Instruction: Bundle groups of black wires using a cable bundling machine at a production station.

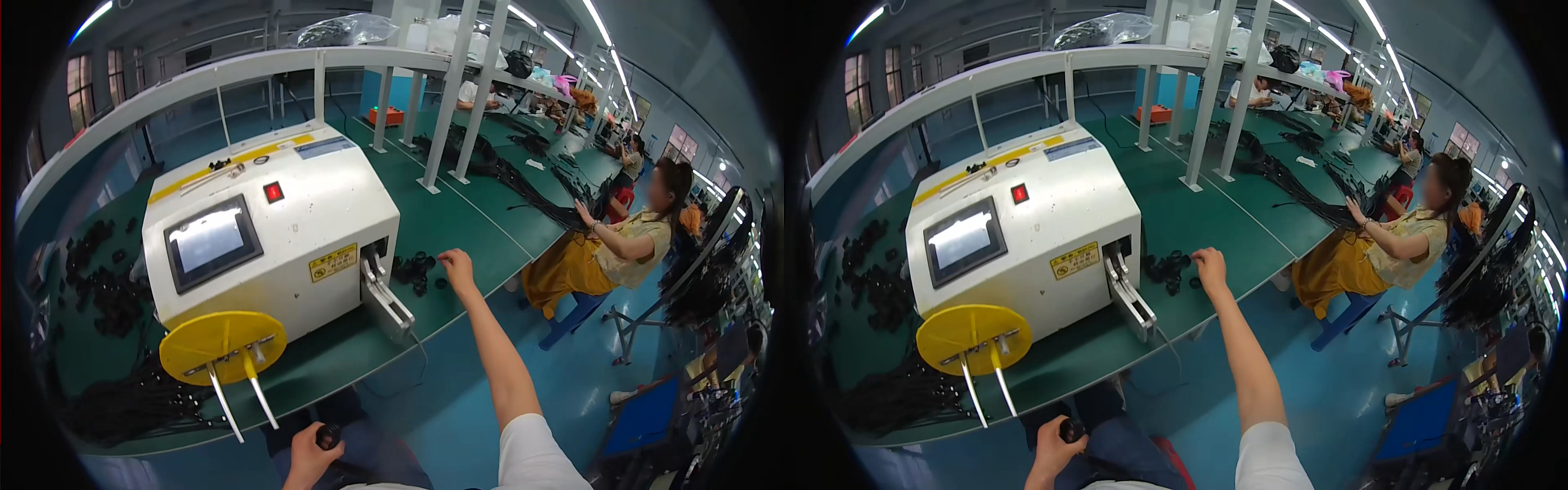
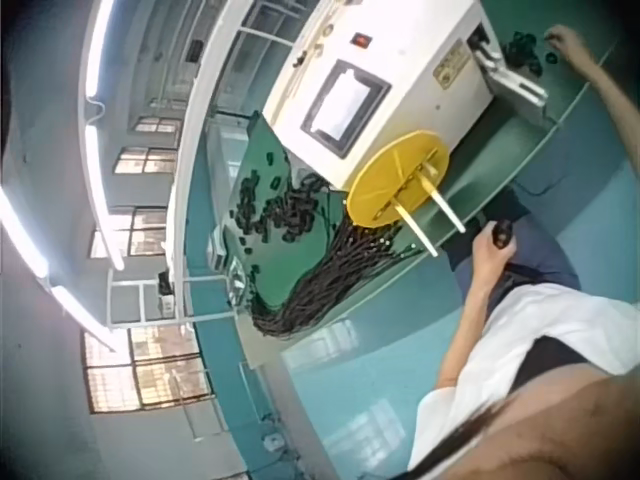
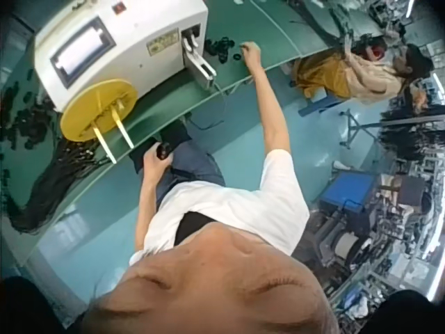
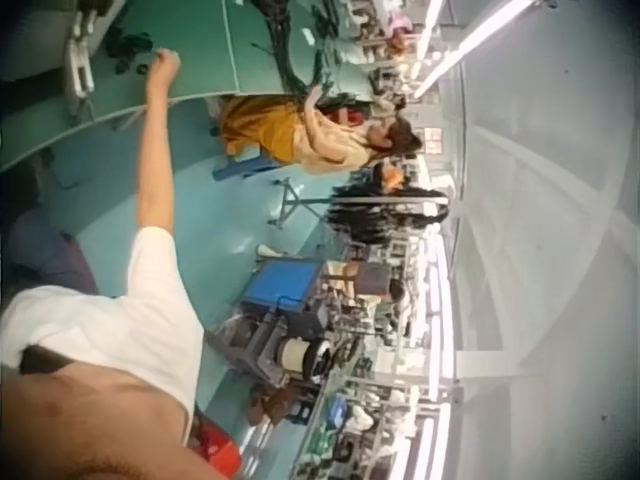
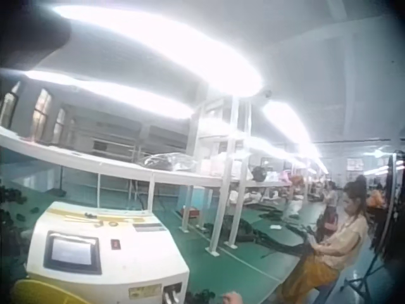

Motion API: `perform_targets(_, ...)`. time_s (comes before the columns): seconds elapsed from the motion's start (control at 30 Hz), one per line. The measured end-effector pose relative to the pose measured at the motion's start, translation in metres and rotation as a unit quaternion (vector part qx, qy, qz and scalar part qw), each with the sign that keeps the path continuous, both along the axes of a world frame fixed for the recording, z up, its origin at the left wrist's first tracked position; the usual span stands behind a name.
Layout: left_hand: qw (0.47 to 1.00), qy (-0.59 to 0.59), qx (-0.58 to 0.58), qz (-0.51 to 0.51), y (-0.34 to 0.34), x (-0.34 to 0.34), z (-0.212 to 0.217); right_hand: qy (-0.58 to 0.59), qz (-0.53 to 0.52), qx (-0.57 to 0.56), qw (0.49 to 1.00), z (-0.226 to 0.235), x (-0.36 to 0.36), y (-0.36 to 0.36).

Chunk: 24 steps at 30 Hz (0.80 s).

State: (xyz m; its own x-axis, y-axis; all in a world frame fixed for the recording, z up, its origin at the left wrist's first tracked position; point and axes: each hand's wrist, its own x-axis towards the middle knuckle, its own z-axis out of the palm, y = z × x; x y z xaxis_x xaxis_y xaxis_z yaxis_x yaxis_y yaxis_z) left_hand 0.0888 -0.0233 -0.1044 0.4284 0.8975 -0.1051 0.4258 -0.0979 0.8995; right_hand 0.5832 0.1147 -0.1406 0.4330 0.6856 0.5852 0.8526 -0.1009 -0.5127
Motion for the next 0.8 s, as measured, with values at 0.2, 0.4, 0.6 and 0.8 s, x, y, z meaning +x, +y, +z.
perform_targets(0.2,0.998,0.009,0.061,-0.018,0.005,0.007,0.019,-0.010,-0.069,-0.071,0.995,0.009,-0.005,0.063)
perform_targets(0.4,0.999,0.012,0.045,-0.009,0.000,0.008,0.006,-0.047,-0.130,-0.151,0.979,0.000,0.000,0.084)
perform_targets(0.6,0.998,0.042,0.053,-0.014,0.004,0.007,-0.002,-0.010,-0.090,-0.119,0.989,0.020,0.008,0.084)
perform_targets(0.8,0.999,0.037,0.004,-0.030,0.009,0.009,0.004,0.186,0.048,-0.050,0.980,0.055,-0.015,0.043)
